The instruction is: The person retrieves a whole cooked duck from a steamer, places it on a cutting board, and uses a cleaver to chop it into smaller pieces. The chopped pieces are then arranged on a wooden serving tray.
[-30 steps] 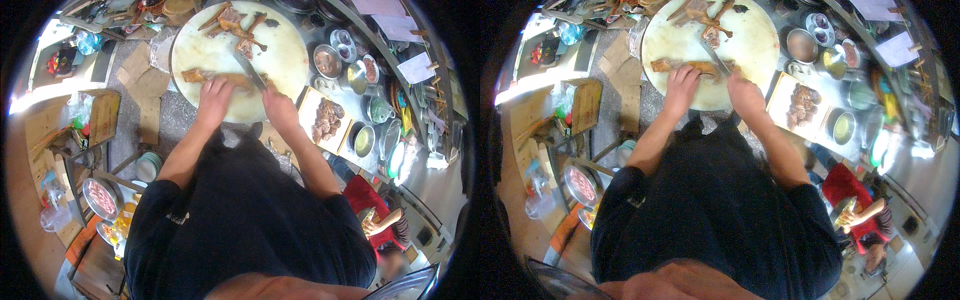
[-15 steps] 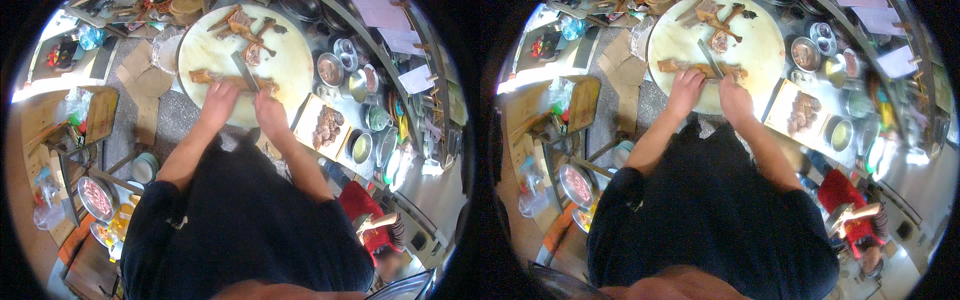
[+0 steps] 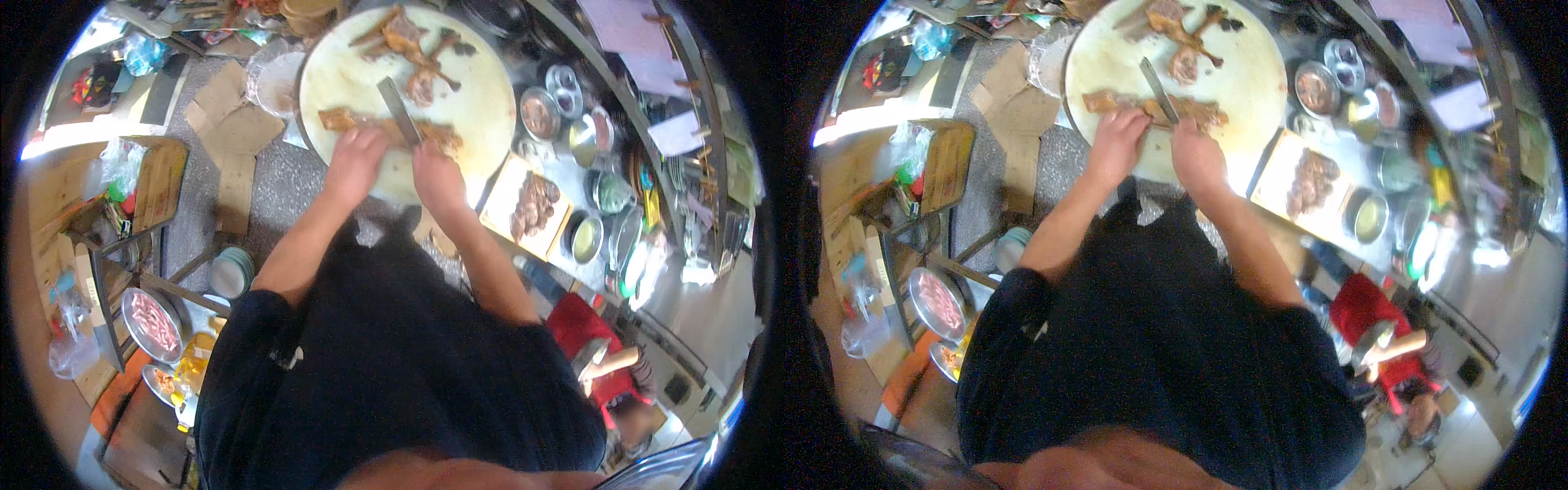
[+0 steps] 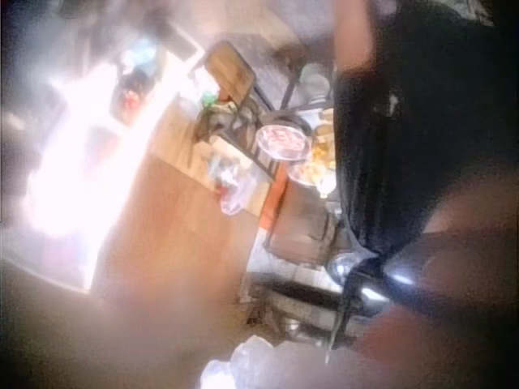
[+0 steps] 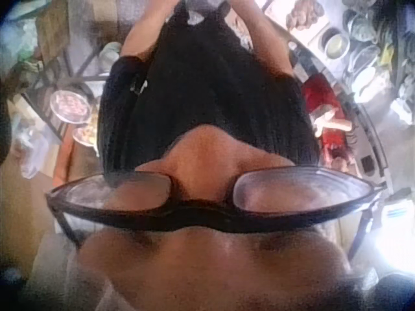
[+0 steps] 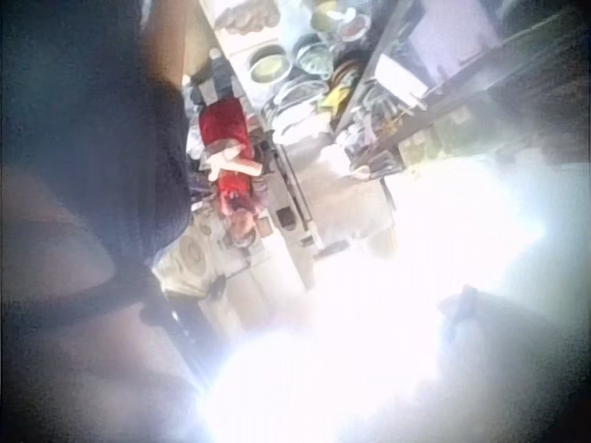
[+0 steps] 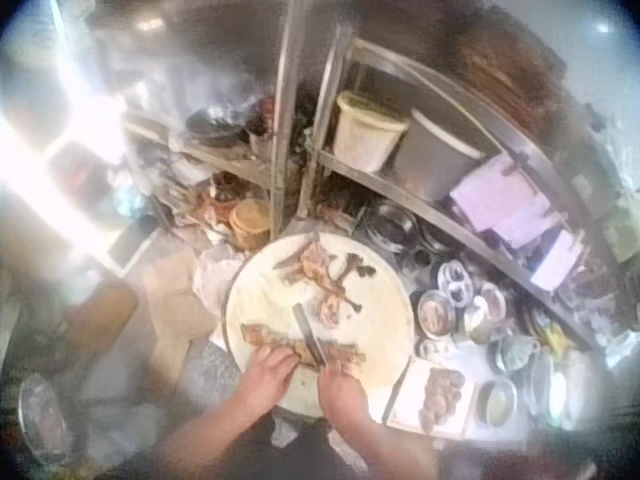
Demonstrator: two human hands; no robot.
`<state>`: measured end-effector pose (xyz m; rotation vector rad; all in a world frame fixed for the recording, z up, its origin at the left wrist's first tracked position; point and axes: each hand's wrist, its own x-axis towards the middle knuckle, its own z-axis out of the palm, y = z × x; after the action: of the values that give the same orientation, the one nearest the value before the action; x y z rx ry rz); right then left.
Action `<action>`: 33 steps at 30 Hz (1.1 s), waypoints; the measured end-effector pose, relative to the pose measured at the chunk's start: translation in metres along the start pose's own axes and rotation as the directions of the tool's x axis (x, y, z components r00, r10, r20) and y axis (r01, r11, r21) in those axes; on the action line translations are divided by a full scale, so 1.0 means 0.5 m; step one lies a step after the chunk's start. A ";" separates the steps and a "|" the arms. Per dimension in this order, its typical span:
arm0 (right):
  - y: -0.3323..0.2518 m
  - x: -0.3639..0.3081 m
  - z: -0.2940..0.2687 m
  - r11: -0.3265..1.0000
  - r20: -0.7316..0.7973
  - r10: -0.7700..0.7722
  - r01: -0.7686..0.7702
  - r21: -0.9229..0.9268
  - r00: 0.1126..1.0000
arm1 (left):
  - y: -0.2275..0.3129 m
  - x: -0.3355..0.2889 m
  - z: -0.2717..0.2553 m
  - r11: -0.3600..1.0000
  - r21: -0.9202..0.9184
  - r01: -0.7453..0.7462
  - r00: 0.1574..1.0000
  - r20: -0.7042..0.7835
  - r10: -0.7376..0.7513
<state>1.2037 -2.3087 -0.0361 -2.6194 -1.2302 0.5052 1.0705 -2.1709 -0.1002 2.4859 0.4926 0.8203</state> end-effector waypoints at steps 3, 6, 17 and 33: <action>0.004 0.007 -0.015 0.992 -0.033 0.033 -0.029 0.124 0.999 | -0.007 -0.013 -0.014 0.998 -0.065 -0.008 1.000 -0.009 0.007; -0.016 -0.014 -0.052 0.974 -0.219 -0.071 0.115 0.196 0.973 | -0.011 -0.027 -0.019 0.996 -0.085 0.030 0.999 -0.013 -0.032; -0.081 0.008 -0.027 0.993 -0.082 -0.043 0.052 0.108 0.996 | -0.035 -0.030 -0.018 0.993 -0.111 0.045 0.999 0.021 -0.043; -0.168 0.023 -0.030 0.992 -0.022 -0.127 0.127 0.016 0.992 | -0.133 0.014 -0.126 0.980 -0.168 0.107 0.994 0.019 -0.106</action>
<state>1.1571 -2.2472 0.0023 -2.5054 -1.3689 0.4614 1.0237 -2.0924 -0.0881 2.2865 0.5253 0.7736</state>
